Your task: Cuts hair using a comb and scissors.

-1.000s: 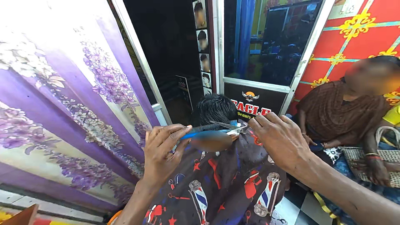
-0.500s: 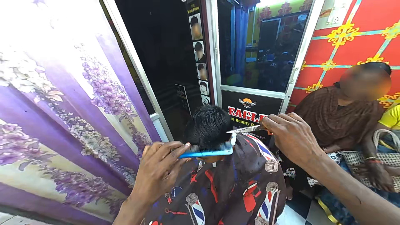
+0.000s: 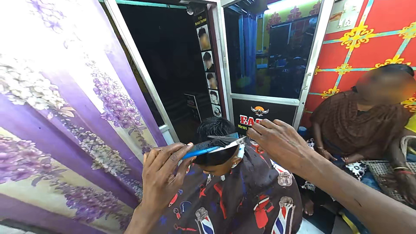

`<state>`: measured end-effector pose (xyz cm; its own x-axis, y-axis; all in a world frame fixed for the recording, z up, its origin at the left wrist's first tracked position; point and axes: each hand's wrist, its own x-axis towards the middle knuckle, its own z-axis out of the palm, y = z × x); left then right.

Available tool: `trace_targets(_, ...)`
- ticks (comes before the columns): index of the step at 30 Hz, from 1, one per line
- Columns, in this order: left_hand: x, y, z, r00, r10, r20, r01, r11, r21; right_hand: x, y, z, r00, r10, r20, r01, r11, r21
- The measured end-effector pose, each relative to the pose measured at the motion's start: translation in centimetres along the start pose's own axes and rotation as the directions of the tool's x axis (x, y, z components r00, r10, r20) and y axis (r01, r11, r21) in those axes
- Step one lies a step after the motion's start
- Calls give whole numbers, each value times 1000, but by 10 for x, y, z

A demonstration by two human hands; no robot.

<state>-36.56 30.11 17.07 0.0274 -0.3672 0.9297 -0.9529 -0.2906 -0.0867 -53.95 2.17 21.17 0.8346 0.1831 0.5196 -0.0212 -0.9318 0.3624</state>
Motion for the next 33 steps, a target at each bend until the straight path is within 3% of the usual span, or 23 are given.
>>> trace_targets(3,-2,3,1,997,-41,-66,44,998,43,-1,-3,-3,999,11,-32,-11,1000,-8)
trace_targets(6,-6,6,2,958,-280,-62,280,960,-6,-9,6,0,994,100,-37,-99,995,29)
trace_targets(8,-12,1,3,857,-510,77,516,841,-162,-13,13,5,983,175,-56,-171,983,62)
trace_targets(9,-16,-2,5,782,-596,181,620,717,-318,-16,17,9,977,202,-72,-197,978,68)
trace_targets(11,-28,-5,8,691,-637,341,708,504,-494,-22,25,15,967,229,-113,-219,971,97)
trace_targets(12,-35,-2,9,700,-619,356,701,499,-510,-25,29,16,965,234,-118,-222,969,111)
trace_targets(16,-61,19,12,849,-481,218,526,733,-431,-32,37,13,973,214,-93,-204,974,101)
trace_targets(21,-90,41,26,967,-235,95,252,932,-261,-29,41,10,985,142,-96,-137,989,54)
trace_targets(24,-111,42,33,977,-178,115,202,946,-253,-26,39,5,985,103,-138,-101,995,19)
trace_targets(28,-116,15,34,937,-333,108,350,866,-356,-17,41,-6,993,11,-120,-13,1000,-19)
trace_targets(33,-90,-6,29,925,-374,64,366,836,-408,6,39,-34,990,-114,-79,107,991,-82)
